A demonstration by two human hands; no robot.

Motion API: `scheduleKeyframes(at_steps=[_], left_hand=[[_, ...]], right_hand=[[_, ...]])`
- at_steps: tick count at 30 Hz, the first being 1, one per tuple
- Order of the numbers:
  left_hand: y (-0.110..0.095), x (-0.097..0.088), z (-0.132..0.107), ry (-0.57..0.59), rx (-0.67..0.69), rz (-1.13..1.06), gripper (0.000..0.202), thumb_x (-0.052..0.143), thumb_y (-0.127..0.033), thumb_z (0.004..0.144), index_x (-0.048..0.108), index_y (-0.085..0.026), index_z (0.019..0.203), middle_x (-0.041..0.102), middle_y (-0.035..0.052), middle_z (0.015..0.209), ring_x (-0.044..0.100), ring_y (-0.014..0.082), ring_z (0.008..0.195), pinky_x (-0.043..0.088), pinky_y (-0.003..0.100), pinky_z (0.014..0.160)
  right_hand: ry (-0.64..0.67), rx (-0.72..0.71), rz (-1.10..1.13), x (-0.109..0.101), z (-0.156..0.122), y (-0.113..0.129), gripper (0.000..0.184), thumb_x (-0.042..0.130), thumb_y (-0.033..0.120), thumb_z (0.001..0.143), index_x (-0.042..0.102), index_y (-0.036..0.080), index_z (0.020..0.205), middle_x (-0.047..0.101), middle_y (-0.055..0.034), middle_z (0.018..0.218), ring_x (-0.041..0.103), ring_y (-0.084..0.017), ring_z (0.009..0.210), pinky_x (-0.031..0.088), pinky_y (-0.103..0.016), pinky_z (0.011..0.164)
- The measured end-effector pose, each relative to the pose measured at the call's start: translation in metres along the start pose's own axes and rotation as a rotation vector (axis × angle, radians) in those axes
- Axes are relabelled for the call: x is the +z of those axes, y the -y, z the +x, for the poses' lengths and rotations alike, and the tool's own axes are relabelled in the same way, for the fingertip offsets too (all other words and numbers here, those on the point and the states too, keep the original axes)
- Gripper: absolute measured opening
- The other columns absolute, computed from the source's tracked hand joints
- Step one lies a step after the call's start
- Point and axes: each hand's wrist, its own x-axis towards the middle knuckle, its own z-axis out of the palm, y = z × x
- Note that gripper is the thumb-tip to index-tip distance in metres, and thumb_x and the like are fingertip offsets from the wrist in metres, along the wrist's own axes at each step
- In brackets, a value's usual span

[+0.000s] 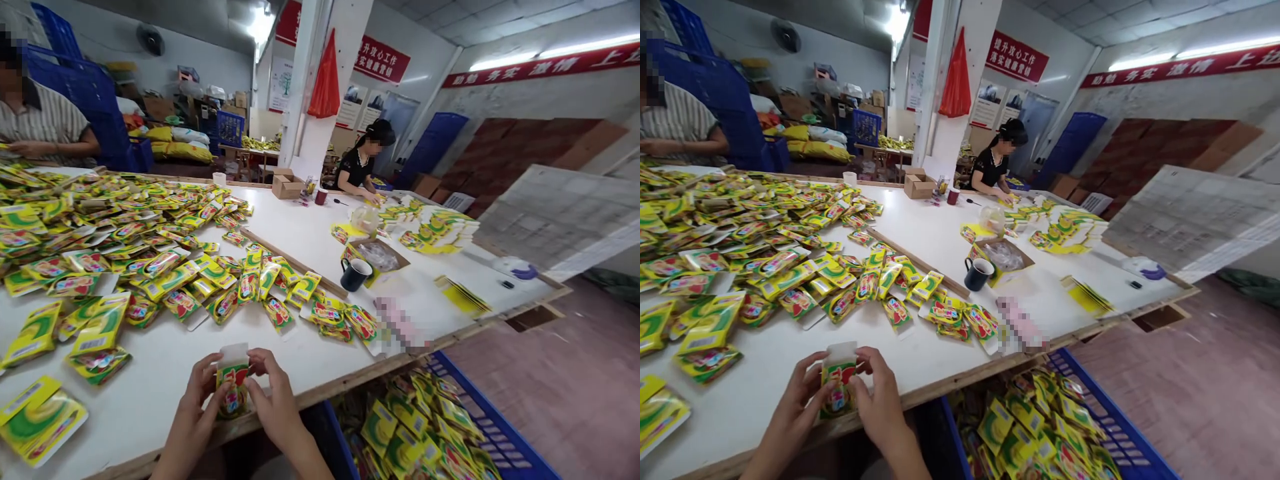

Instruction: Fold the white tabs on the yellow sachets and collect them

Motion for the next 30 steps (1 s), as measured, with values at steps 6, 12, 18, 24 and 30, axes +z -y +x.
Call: scheduleKeyframes(at_steps=[6,12,18,24,30], left_hand=[[-0.004,-0.008,0.005,0.044,0.045,0.150,0.027,0.059,-0.041,0.084,0.067,-0.025,0.103,0.070,0.0053,0.112,0.064,0.0277,0.107,0.053,0.035,0.090],[-0.001,-0.005,0.005,-0.195,0.048,0.112,0.040,0.061,-0.042,0.081,0.054,-0.026,0.117,0.065,0.0064,0.116,0.061,0.0268,0.111,0.056,0.035,0.084],[-0.012,-0.006,-0.001,0.009,0.076,0.116,0.022,0.058,-0.037,0.085,0.064,-0.022,0.101,0.066,0.0071,0.113,0.061,0.0248,0.109,0.049,0.034,0.094],[-0.025,-0.001,-0.002,-0.046,0.016,0.084,0.024,0.059,-0.037,0.084,0.063,-0.020,0.101,0.069,0.0080,0.104,0.064,0.0246,0.102,0.051,0.035,0.090],[-0.029,0.003,0.006,-0.151,0.026,0.072,0.022,0.060,-0.038,0.084,0.064,-0.019,0.093,0.071,0.0059,0.092,0.067,0.0216,0.086,0.054,0.029,0.077]], right_hand=[[0.048,-0.004,-0.017,0.005,0.018,0.005,0.017,0.053,0.011,0.083,0.066,0.021,0.088,0.065,-0.0001,0.084,0.060,-0.016,0.080,0.047,-0.025,0.075],[-0.049,-0.028,0.098,0.014,0.024,0.004,0.026,0.054,0.012,0.083,0.061,0.022,0.106,0.066,-0.0010,0.091,0.062,-0.016,0.085,0.049,-0.026,0.078],[0.042,-0.089,0.041,0.009,0.016,0.010,0.016,0.059,0.013,0.083,0.067,0.022,0.093,0.066,-0.0029,0.097,0.061,-0.018,0.095,0.047,-0.028,0.085],[-0.008,-0.078,0.022,0.013,0.016,0.012,0.012,0.058,0.016,0.084,0.067,0.021,0.090,0.066,-0.0033,0.090,0.061,-0.017,0.087,0.048,-0.027,0.078],[-0.022,0.027,-0.004,0.012,0.028,0.013,0.009,0.059,0.024,0.084,0.065,0.019,0.081,0.065,0.0003,0.073,0.058,-0.016,0.071,0.047,-0.025,0.069]])
